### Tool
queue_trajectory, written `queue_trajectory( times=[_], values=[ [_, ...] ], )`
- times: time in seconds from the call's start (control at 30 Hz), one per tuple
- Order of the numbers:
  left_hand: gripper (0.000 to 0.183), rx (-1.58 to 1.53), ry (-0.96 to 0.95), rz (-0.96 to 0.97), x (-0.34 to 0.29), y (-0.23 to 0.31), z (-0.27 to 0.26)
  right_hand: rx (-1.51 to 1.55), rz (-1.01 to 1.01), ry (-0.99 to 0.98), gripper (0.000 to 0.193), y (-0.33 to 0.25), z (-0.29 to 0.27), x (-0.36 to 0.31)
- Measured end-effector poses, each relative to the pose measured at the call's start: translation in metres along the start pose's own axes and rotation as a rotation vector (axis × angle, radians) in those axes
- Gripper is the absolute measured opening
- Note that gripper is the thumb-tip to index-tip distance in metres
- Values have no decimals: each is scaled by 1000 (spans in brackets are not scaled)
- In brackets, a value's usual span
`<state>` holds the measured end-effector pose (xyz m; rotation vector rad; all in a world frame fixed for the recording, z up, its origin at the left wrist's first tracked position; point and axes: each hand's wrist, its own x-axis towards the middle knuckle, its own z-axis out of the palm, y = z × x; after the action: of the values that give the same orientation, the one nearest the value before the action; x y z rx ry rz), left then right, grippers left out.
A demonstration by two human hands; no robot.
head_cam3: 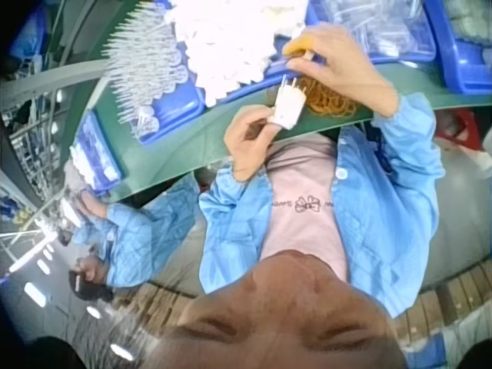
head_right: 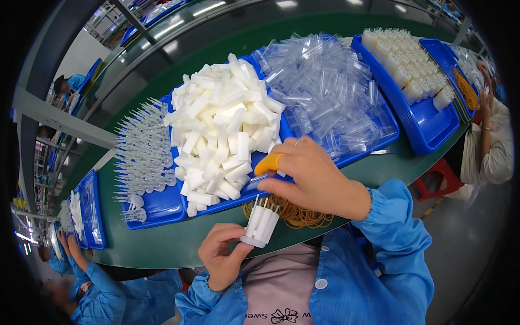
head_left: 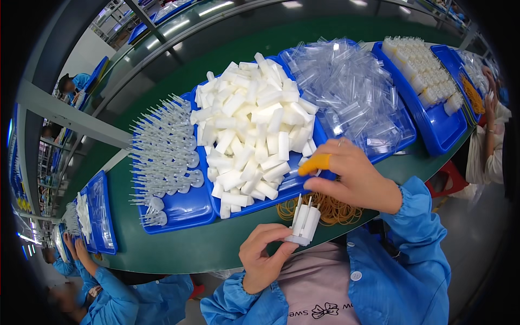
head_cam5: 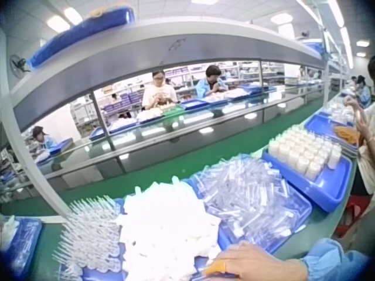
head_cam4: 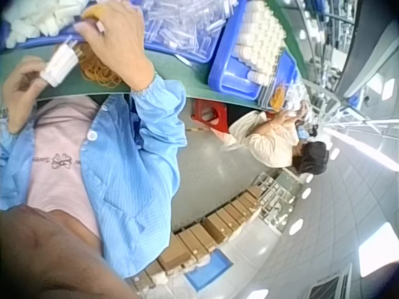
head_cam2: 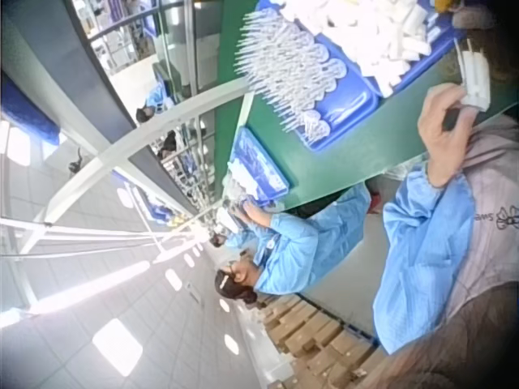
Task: The person assembles small white plastic components by inserting clear plastic tubes into white cylindrical bases. They then secure the assembled units with yellow rubber bands and place them into a blue tray. The process is repeated continuously throughout the clip.
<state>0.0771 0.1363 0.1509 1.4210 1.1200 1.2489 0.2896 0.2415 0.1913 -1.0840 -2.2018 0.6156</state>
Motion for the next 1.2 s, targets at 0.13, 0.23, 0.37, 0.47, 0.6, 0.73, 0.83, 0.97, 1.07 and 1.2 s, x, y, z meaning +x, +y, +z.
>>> queue_trajectory(
  times=[0.13, 0.23, 0.37, 0.47, 0.6, 0.73, 0.83, 0.97, 1.07, 1.2],
  values=[
    [25, 3, 10, 1, -1, -3, -2, -506, -56, -65, 19, 19, 16, 6],
    [22, -26, 35, -16, -2, -5, -4, -548, -33, -104, 18, 21, 20, 9],
    [20, -52, 56, -25, -1, -5, -7, -421, -125, -3, 16, 16, 20, 4],
    [19, -31, 46, 10, 1, -5, -8, -354, -138, -49, 18, 10, 18, -7],
    [17, 78, 7, 108, 3, -4, -11, -291, -89, -158, 20, 1, 9, -9],
    [12, 179, -26, 206, 5, 1, -12, 374, 200, -166, 14, 9, 0, -6],
    [20, 229, -49, 281, 5, 3, -13, 837, 444, -201, 17, 11, -6, -3],
    [28, 244, -77, 325, 6, 4, -12, 927, 443, -181, 21, 17, 4, -3],
    [31, 250, -103, 332, 6, 4, -12, 948, 441, -202, 21, 17, 7, -4],
    [32, 289, -118, 352, 6, 5, -12, 944, 457, -206, 22, 17, 8, -4]
  ],
)
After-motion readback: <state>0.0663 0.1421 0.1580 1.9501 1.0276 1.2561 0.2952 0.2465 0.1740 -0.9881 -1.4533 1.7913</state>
